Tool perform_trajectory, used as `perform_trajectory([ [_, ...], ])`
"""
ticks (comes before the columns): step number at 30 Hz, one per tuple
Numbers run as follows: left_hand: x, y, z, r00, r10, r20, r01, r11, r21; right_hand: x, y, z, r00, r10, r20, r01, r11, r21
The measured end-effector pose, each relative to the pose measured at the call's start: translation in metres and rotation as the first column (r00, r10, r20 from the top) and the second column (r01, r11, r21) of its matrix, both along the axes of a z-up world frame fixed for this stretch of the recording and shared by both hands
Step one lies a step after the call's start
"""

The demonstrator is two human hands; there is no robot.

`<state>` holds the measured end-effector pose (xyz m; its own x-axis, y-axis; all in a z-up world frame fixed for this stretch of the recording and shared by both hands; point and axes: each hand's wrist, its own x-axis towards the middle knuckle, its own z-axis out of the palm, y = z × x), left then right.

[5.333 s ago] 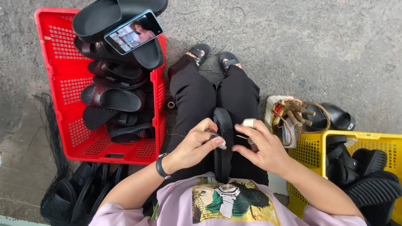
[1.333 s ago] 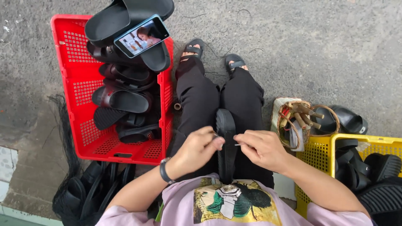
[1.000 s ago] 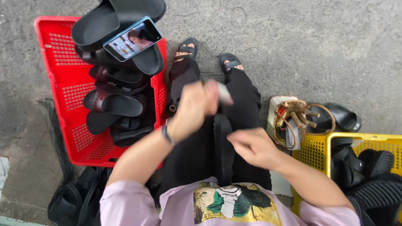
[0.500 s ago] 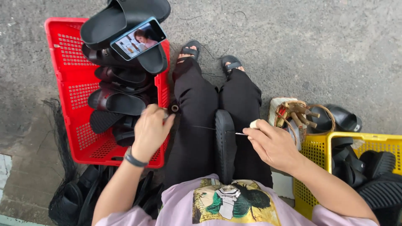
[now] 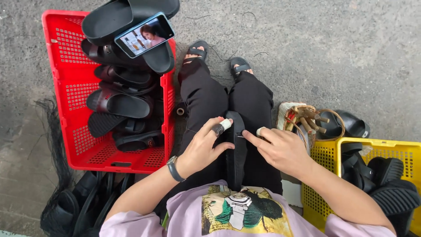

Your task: Hand-sewing the sole of a black sandal using a needle and thread.

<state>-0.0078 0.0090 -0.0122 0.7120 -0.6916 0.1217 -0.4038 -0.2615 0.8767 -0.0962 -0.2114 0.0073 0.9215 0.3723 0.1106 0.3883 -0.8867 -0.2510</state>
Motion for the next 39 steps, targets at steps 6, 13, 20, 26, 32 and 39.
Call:
perform_trajectory([
  [6, 0.010, -0.007, 0.004, 0.999, -0.009, -0.040, 0.005, 0.995, -0.099, 0.006, 0.001, 0.013, 0.997, 0.074, -0.005, -0.074, 0.980, -0.185],
  [13, 0.016, -0.007, -0.003, 0.992, 0.007, -0.122, -0.029, 0.983, -0.181, 0.004, 0.012, -0.009, 0.996, 0.086, 0.023, -0.077, 0.964, -0.254],
  [20, 0.011, -0.005, -0.016, 0.998, 0.011, -0.069, -0.026, 0.976, -0.218, 0.004, 0.020, -0.034, 0.999, 0.026, 0.020, -0.026, 0.999, 0.019],
  [26, 0.000, -0.001, -0.006, 0.997, 0.060, 0.042, -0.053, 0.989, -0.137, 0.004, 0.014, -0.007, 0.996, 0.013, -0.086, 0.005, 0.979, 0.203],
  [32, -0.002, 0.001, -0.013, 1.000, 0.024, 0.000, -0.023, 0.989, -0.148, 0.000, 0.005, 0.003, 0.986, 0.027, -0.165, -0.007, 0.993, 0.122],
  [39, 0.006, 0.002, -0.013, 0.995, 0.000, -0.104, -0.021, 0.979, -0.202, 0.004, -0.004, -0.011, 0.974, 0.195, -0.118, -0.196, 0.981, 0.002],
])
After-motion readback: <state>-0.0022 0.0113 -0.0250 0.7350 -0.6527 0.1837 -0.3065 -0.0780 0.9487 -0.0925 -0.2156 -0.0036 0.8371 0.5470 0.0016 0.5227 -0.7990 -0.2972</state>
